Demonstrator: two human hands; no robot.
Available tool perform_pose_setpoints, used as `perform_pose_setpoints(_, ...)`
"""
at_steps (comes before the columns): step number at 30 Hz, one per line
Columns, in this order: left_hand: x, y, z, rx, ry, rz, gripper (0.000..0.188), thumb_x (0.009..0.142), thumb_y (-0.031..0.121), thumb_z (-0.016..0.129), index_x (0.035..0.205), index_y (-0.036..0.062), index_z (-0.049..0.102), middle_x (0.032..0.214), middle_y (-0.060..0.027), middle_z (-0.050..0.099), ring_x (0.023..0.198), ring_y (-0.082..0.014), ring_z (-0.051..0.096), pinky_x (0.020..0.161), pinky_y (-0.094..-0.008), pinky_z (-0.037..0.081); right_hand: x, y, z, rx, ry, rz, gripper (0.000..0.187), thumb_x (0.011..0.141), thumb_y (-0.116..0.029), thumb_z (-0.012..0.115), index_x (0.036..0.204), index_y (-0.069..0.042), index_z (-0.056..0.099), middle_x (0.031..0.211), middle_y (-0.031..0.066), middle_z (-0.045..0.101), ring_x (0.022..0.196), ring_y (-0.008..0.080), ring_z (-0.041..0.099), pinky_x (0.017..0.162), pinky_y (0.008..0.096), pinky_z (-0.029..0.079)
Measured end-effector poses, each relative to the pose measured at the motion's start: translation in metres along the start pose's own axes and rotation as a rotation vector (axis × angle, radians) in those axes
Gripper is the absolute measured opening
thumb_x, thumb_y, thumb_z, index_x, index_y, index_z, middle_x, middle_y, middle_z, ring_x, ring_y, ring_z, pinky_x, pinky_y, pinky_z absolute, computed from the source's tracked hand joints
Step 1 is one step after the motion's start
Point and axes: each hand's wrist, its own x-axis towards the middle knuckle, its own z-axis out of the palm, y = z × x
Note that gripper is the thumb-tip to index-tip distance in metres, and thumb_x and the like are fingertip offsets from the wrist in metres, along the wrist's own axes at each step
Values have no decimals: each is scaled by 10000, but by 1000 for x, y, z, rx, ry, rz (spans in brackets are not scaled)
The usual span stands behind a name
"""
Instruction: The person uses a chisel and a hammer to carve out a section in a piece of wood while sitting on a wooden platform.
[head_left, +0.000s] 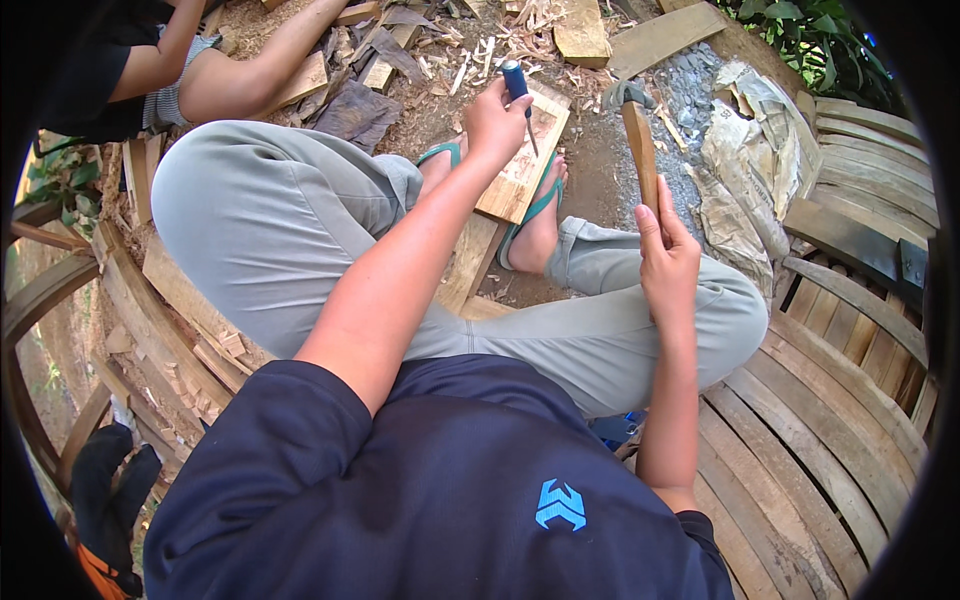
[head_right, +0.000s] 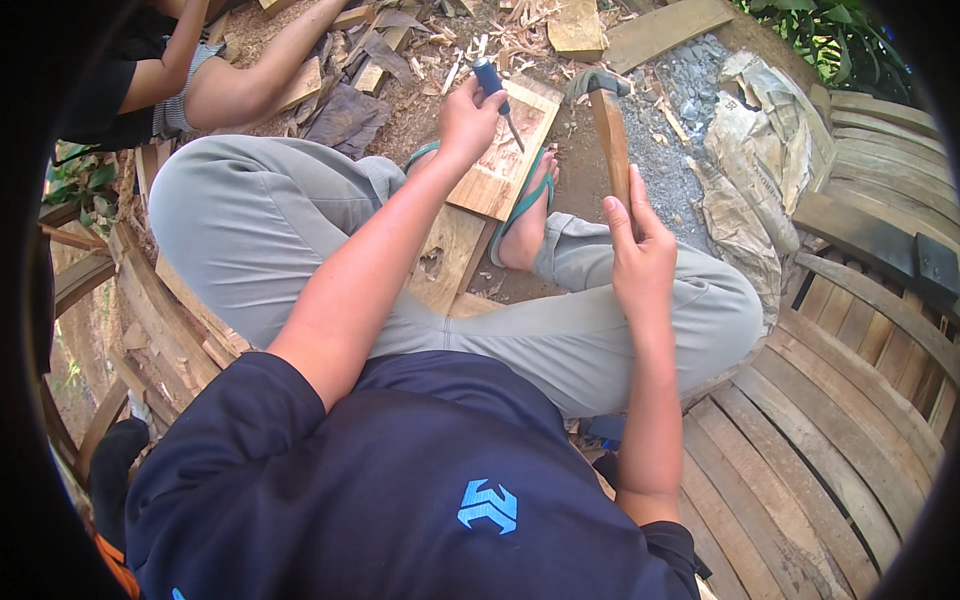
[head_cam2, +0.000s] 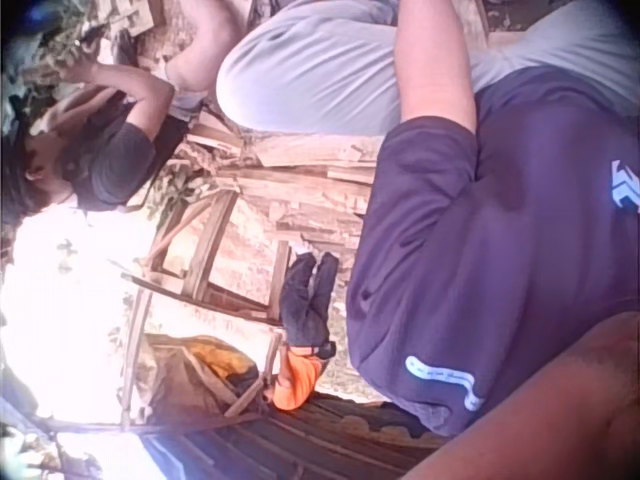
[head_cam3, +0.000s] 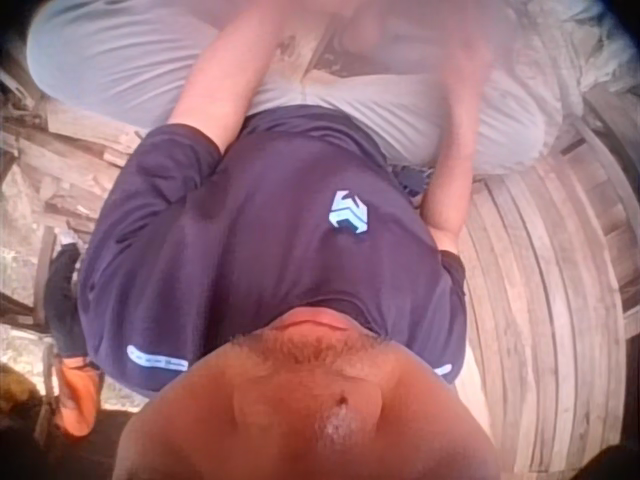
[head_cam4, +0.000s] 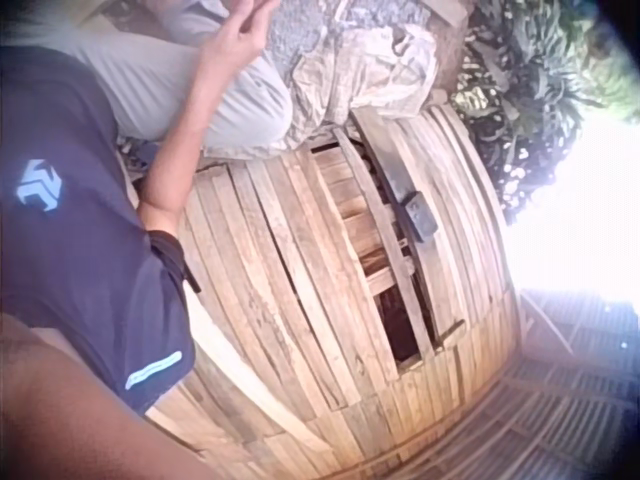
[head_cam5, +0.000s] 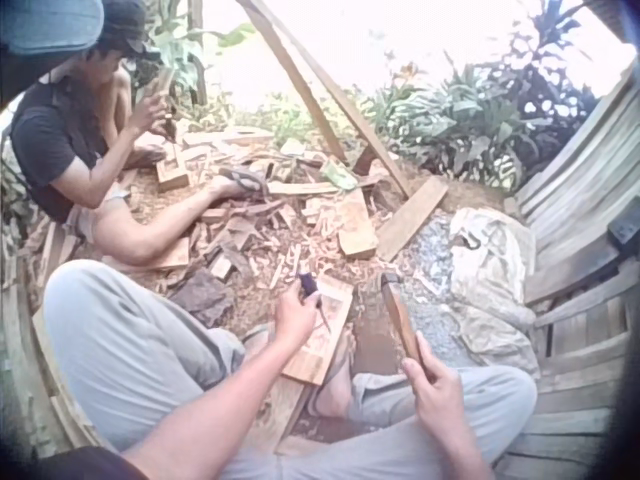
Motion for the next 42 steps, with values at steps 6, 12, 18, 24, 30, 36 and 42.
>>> perform_pose_setpoints(6, -16, 13, 2, 79, -96, -9, 296, 936, 105, 729, 1192, -28, 665, 1045, -142, 778, 958, -170, 747, 797, -303, 571, 3, -26, -5, -31, -43, -1, 537, 1038, -173, 652, 1516, 0, 479, 1113, 40, 677, 952, 72, 579, 833, 224, 475)
perform_pose_setpoints(12, -18, 5, 9, -29, -73, 11, 260, 866, 140, 779, 1088, 13, 731, 928, -171, 776, 841, -252, 771, 747, -374, 576, 9, -45, -2, -251, -42, -209, 509, 1016, -184, 673, 1483, -37, 534, 1197, 184, 734, 928, 136, 678, 843, 314, 530)
perform_pose_setpoints(18, -16, 16, -1, 83, -250, -14, 256, 841, 141, 808, 1076, 52, 764, 892, -129, 782, 780, -169, 752, 712, -326, 565, 15, -59, 5, -523, -152, -168, 466, 1017, -249, 659, 1473, -189, 580, 938, 294, 683, 756, 235, 699, 736, 381, 534)
perform_pose_setpoints(24, -16, -4, 9, -66, -260, 85, 333, 859, 78, 784, 1186, 40, 736, 978, -104, 784, 867, -144, 735, 766, -299, 566, 18, -62, 8, -429, -124, -205, 485, 1013, -302, 656, 1479, -202, 568, 799, 253, 647, 679, 381, 626, 698, 397, 521)
perform_pose_setpoints(30, -12, -10, 7, 68, -353, 78, 394, 887, 26, 752, 1277, 6, 693, 1048, -106, 782, 940, -128, 722, 823, -290, 567, 26, -69, 13, -748, -249, -169, 478, 1015, -303, 647, 1479, -219, 567, 889, 273, 689, 797, 430, 692, 710, 451, 526)
perform_pose_setpoints(36, -16, -5, 4, -20, -332, 60, 401, 863, 36, 779, 1256, 18, 703, 1049, -122, 780, 927, -151, 733, 833, -311, 568, 19, -55, 15, -472, -137, -285, 476, 1009, -311, 656, 1467, -207, 579, 919, 283, 694, 849, 454, 691, 729, 455, 529)
perform_pose_setpoints(42, -14, 7, -6, -8, -146, 75, 298, 824, 91, 817, 1104, 17, 744, 963, -157, 784, 876, -223, 768, 765, -351, 576, 9, -23, 5, -330, -181, -127, 480, 1011, -230, 673, 1466, -116, 574, 1093, 277, 727, 947, 198, 727, 812, 341, 538)
